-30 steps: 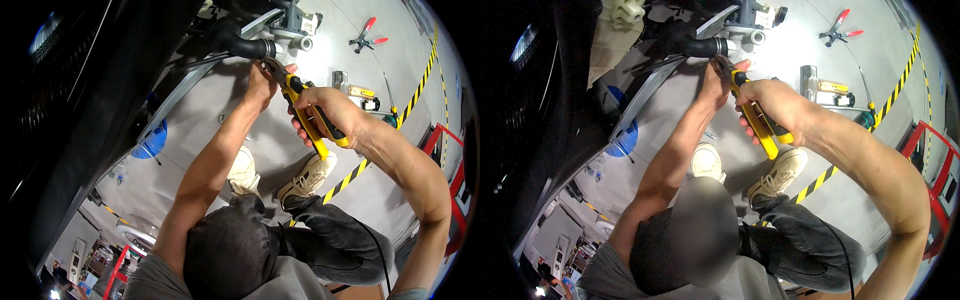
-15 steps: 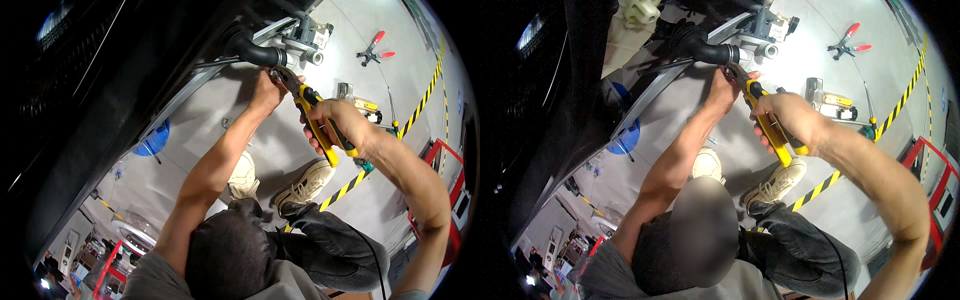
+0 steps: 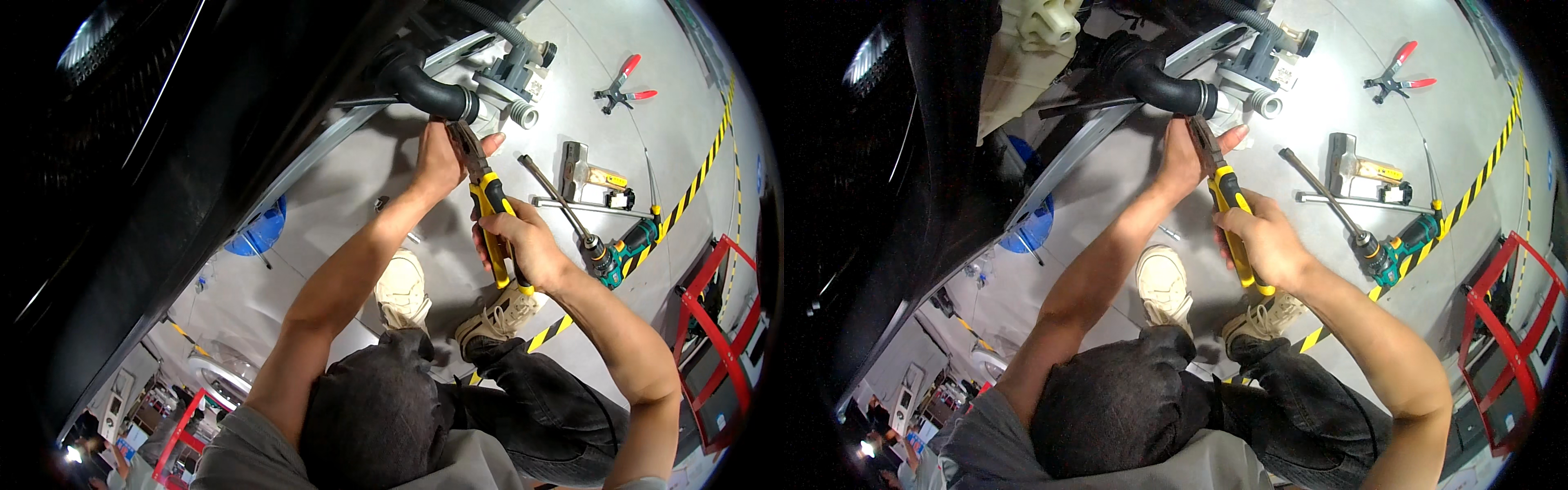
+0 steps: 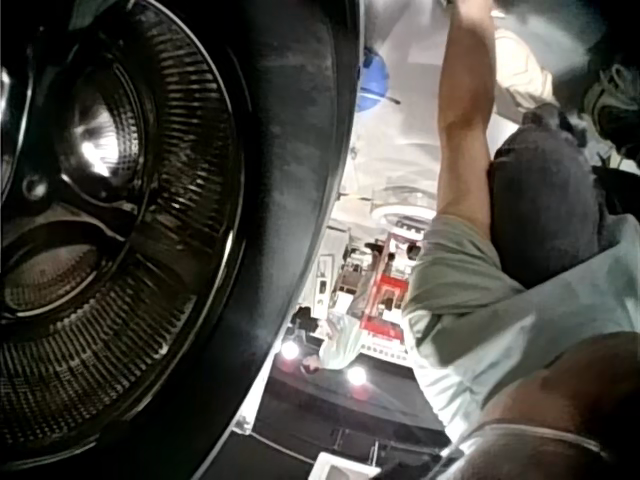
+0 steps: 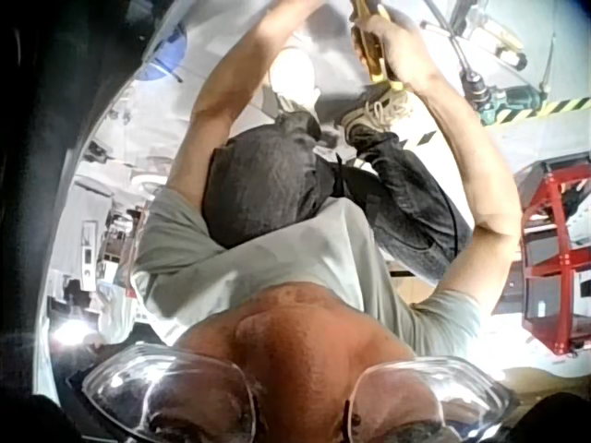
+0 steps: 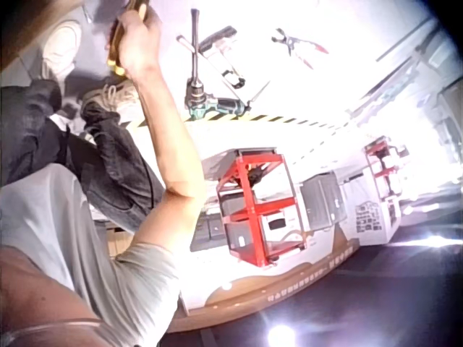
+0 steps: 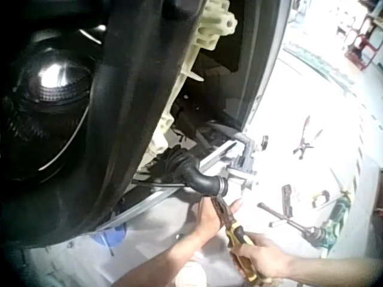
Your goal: The person uses pliers to loosen and remove a clamp from a black hose connected to a white plastic pump assembly, then detaches the hose and pulls a smaller grey tube from the same assembly.
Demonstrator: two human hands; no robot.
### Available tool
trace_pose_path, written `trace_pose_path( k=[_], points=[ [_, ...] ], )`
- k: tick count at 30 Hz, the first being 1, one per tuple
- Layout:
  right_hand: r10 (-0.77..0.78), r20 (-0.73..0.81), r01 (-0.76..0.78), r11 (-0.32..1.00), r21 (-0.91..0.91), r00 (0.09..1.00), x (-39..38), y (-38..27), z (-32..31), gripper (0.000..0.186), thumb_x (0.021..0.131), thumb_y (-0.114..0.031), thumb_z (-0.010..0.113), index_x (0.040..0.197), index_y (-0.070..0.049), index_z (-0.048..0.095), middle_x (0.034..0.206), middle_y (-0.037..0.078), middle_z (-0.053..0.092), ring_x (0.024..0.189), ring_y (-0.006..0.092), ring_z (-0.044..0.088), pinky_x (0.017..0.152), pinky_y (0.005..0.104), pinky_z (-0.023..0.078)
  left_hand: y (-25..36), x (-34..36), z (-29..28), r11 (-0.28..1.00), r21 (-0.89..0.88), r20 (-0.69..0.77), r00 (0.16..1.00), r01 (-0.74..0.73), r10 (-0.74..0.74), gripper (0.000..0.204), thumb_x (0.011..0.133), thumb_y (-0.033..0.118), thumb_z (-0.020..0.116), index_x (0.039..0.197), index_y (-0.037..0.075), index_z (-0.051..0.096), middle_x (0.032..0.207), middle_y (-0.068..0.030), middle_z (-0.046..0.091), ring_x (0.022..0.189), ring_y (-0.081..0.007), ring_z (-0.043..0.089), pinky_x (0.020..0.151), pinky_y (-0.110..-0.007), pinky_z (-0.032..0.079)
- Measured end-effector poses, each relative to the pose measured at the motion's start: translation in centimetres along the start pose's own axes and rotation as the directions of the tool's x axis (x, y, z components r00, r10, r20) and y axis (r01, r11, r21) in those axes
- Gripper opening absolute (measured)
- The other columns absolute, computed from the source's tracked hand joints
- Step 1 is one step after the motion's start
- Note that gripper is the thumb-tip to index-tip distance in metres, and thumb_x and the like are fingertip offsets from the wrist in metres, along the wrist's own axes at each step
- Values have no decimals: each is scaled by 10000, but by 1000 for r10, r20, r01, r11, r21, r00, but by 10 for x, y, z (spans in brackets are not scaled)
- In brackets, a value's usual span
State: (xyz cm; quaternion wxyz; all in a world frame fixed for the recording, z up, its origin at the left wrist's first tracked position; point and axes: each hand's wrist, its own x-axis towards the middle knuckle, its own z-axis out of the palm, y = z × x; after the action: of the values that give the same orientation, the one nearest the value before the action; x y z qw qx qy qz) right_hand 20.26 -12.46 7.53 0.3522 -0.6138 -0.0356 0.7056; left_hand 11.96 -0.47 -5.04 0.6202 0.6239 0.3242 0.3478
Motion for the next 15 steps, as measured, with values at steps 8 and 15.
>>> trace_pose_path(
  k=[8, 15],
  points=[
    [5, 54, -9, 997, 74, 999, 1, 1, -2, 232, 885, -178, 561, 1014, 15, 547, 797, 76, 584, 644, 161, 569, 580, 305, 478, -5, 1, -4, 1000, 27, 81, 997, 11, -13, 605, 758, 155, 873, 1200, -32, 505, 1059, -99, 601, 965, -165, 570, 852, -311, 494],
    [223, 111, -228, 973, 32, 968, -11, -39, -19, 258, 890, -193, 538, 1052, 8, 526, 840, 107, 599, 693, 210, 587, 642, 359, 508, 6, -6, -1, 874, -313, 145, 928, 372, -343, 426, 807, 140, 847, 1085, 22, 546, 907, 6, 545, 831, -86, 548, 700, -224, 491]
  ],
)
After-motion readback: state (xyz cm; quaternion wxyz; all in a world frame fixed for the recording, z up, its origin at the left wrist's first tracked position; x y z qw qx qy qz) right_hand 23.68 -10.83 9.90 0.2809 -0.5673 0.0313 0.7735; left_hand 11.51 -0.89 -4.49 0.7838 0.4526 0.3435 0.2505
